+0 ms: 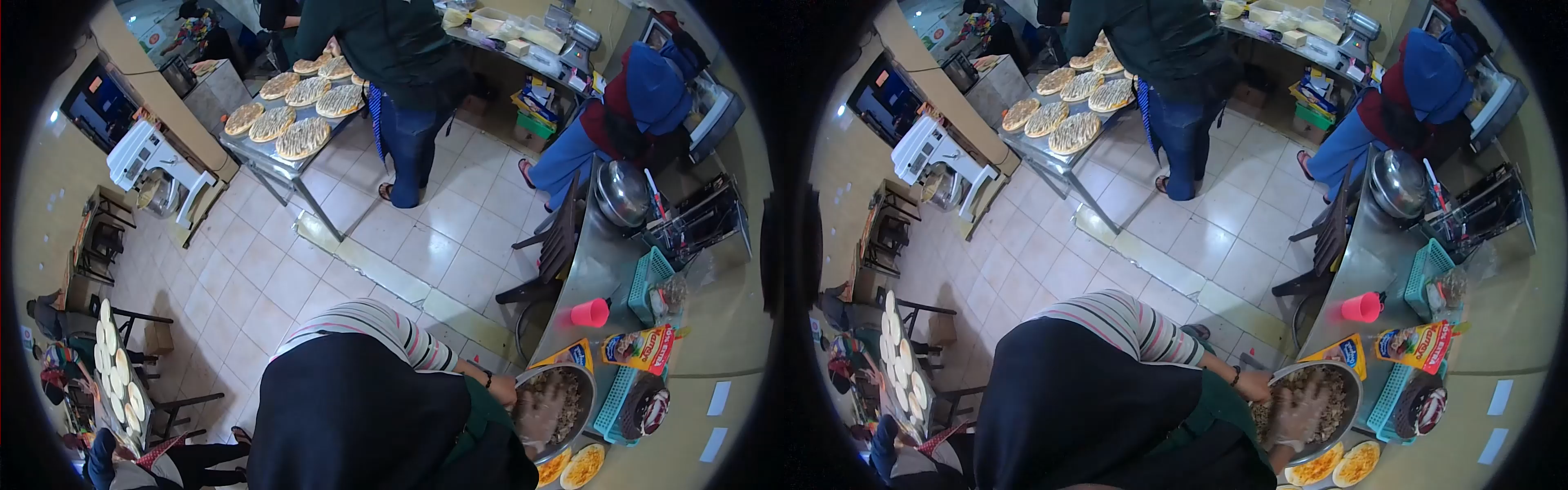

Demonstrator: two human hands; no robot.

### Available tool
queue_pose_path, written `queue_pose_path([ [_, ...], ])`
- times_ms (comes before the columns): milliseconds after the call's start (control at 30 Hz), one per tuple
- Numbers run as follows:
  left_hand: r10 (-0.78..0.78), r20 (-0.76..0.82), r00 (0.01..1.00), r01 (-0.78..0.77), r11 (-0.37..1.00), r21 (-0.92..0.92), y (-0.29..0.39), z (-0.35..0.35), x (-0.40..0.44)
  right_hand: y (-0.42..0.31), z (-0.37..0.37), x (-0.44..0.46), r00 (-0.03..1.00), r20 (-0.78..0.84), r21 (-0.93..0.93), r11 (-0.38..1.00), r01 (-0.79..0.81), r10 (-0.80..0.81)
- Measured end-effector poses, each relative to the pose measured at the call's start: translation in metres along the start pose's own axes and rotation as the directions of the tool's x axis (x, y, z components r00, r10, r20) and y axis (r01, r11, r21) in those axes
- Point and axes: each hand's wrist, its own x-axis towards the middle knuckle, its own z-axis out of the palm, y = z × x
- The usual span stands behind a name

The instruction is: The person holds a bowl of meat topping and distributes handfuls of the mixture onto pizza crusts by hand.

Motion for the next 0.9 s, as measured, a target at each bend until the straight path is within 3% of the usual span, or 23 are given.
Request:
queue_pose_path([
  [67,0.006,-0.031,0.999,-0.005,0.999,0.046,-0.022,-0.021,-0.006,-0.003,0.022,0.015,0.971,0.136,0.156,0.972,0.175,-0.197],
  [100,0.02,-0.032,0.999,-0.018,0.998,0.06,-0.03,-0.029,-0.01,0.003,0.035,0.021,0.975,0.132,0.162,0.975,0.154,-0.176],
  [167,0.119,0.035,0.992,-0.121,0.991,0.055,-0.038,-0.033,-0.012,0.016,0.053,0.004,0.944,0.23,-0.142,0.951,0.273,-0.237],
  [200,0.233,0.123,0.964,-0.238,0.971,0.019,-0.037,-0.031,-0.005,-0.025,0.014,0.016,0.971,0.232,-0.161,0.983,0.092,-0.053],
  [233,0.257,-0.102,0.961,-0.276,0.914,-0.297,-0.045,-0.031,-0.019,-0.003,0.039,0.012,0.989,0.056,-0.031,0.989,0.143,-0.141],
  [267,0.086,0.125,0.988,-0.043,0.949,-0.311,-0.044,-0.048,-0.026,-0.003,0.037,0.002,0.996,0.064,-0.09,0.994,-0.059,0.065],
  [300,0.003,0.254,0.967,0.082,0.944,-0.32,-0.042,-0.069,-0.028,-0.012,0.034,0.005,0.961,-0.19,0.115,0.977,-0.182,0.202],
  [333,0.004,0.227,0.974,0.085,0.921,-0.381,-0.052,-0.068,-0.033,-0.017,0.025,0.007,0.922,0.144,0.265,0.883,-0.387,0.361],
  [367,-0.181,0.404,0.897,0.308,0.91,-0.276,-0.035,-0.097,-0.025,-0.016,0.049,0.007,0.896,0.129,0.313,0.84,-0.444,0.426],
  [400,-0.214,0.484,0.849,0.529,0.361,-0.768,-0.088,-0.046,-0.035,-0.035,0.06,-0.004,0.836,0.2,0.466,0.701,-0.54,0.511],
  [433,-0.221,0.42,0.88,0.474,0.381,-0.794,-0.093,-0.05,-0.033,-0.047,0.087,-0.007,0.829,-0.092,0.52,0.736,-0.433,0.552],
  [467,-0.269,0.407,0.873,0.485,0.58,-0.654,-0.086,-0.063,-0.026,-0.045,0.1,-0.003,0.847,-0.065,0.604,0.697,-0.387,0.527],
  [500,-0.219,0.457,0.862,0.488,0.603,-0.632,-0.074,-0.066,-0.017,-0.042,0.105,-0.003,0.87,-0.043,0.684,0.649,-0.332,0.491],
  [567,-0.434,0.682,0.589,0.777,0.07,-0.626,-0.055,-0.067,-0.007,-0.038,0.106,-0.002,0.808,0.029,0.753,0.518,-0.405,0.589],
  [600,-0.4,0.709,0.58,0.799,0.108,-0.592,-0.041,-0.071,-0.002,-0.034,0.107,-0.006,0.776,0.105,0.805,0.405,-0.434,0.622],
  [633,-0.442,0.727,0.525,0.845,0.172,-0.506,-0.035,-0.079,0.004,-0.033,0.112,-0.006,0.731,0.105,0.799,0.38,-0.465,0.674],
  [667,-0.497,0.722,0.481,0.876,0.242,-0.418,-0.026,-0.078,0.011,-0.027,0.117,-0.013,0.693,0.012,0.849,0.359,-0.388,0.721],
  [700,-0.472,0.742,0.477,0.879,0.269,-0.394,-0.024,-0.074,0.015,-0.024,0.12,-0.021,0.651,-0.075,0.887,0.348,-0.303,0.756],
  [767,-0.42,0.762,0.493,0.851,0.415,-0.322,-0.026,-0.068,0.015,-0.025,0.112,-0.043,0.587,-0.125,0.866,0.377,-0.329,0.8],
  [833,-0.429,0.789,0.439,0.85,0.483,-0.211,-0.024,-0.062,0.015,-0.03,0.093,-0.062,0.532,-0.177,0.841,0.407,-0.356,0.828],
  [900,-0.394,0.776,0.493,0.839,0.451,-0.304,0.003,-0.063,0.011,-0.04,0.068,-0.083,0.464,0.045,0.78,0.259,-0.569,0.884],
])
